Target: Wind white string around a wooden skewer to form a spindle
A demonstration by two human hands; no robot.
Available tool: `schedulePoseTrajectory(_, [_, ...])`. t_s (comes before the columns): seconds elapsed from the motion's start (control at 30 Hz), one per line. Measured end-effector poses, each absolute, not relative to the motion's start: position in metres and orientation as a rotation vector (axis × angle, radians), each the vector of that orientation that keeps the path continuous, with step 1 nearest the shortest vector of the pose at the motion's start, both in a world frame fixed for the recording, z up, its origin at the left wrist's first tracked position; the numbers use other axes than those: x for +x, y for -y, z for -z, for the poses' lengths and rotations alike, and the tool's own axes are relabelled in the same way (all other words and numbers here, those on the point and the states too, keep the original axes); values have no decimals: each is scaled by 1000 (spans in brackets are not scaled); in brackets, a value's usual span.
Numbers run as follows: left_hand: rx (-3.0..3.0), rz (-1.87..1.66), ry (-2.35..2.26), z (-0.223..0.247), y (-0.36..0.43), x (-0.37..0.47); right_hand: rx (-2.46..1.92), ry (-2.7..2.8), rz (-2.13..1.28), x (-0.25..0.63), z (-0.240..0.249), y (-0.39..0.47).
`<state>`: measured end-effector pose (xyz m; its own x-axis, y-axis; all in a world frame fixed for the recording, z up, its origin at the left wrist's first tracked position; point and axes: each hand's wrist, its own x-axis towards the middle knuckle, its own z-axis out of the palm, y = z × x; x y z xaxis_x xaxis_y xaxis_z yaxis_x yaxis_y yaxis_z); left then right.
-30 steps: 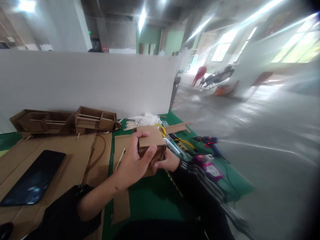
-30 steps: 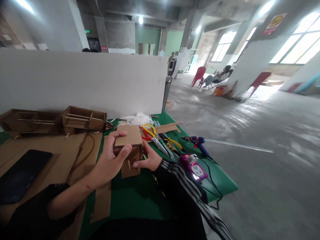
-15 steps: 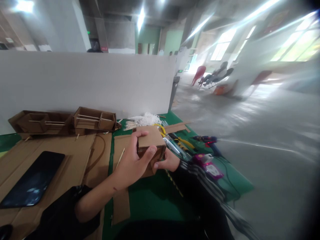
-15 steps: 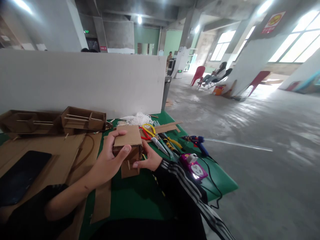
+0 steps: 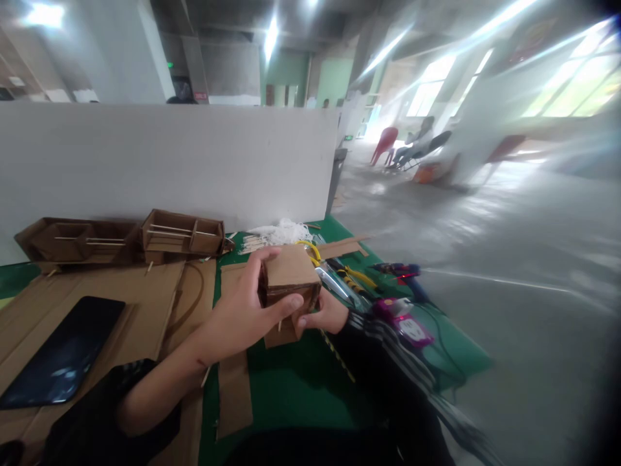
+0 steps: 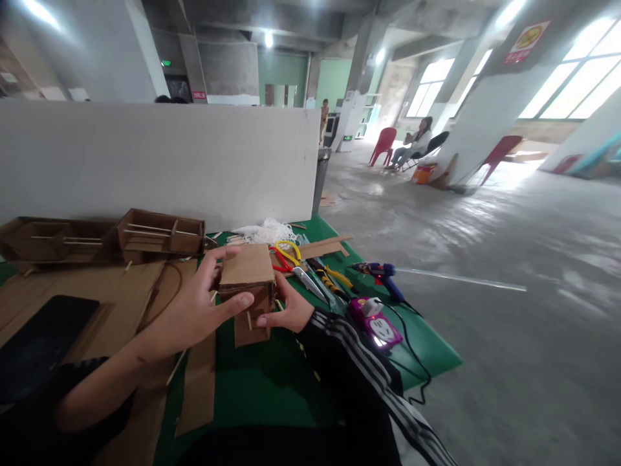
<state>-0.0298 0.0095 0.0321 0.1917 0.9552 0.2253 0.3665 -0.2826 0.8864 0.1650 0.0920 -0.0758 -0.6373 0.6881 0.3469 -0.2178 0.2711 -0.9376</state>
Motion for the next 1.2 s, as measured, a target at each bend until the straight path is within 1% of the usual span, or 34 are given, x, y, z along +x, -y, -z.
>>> schedulePoseTrajectory(0.23, [1862, -844, -1273, -51, -10, -53, -448, 1755, -1482, 165, 73, -90])
schedulePoseTrajectory(0.4, [1855, -719, -1199, -60, -11, -65, -435, 1742, -1492, 164, 72, -90])
schedulePoseTrajectory(0.63, [1998, -726, -1199, -62, -11, -70, -465, 1748, -1483, 165, 71, -89])
schedulePoseTrajectory(0.8, [2155, -721, -1113, -63, -12, -75, -467, 1751, -1455, 166, 76, -91])
schedulePoseTrajectory(1.07, [2602, -848, -1509, -41, -22, -61, -474, 1760, -1432, 165, 76, -90])
schedulePoseTrajectory(1.2, [2793, -1001, -1529, -31, -23, -59, -485, 1771, -1425, 165, 75, -90])
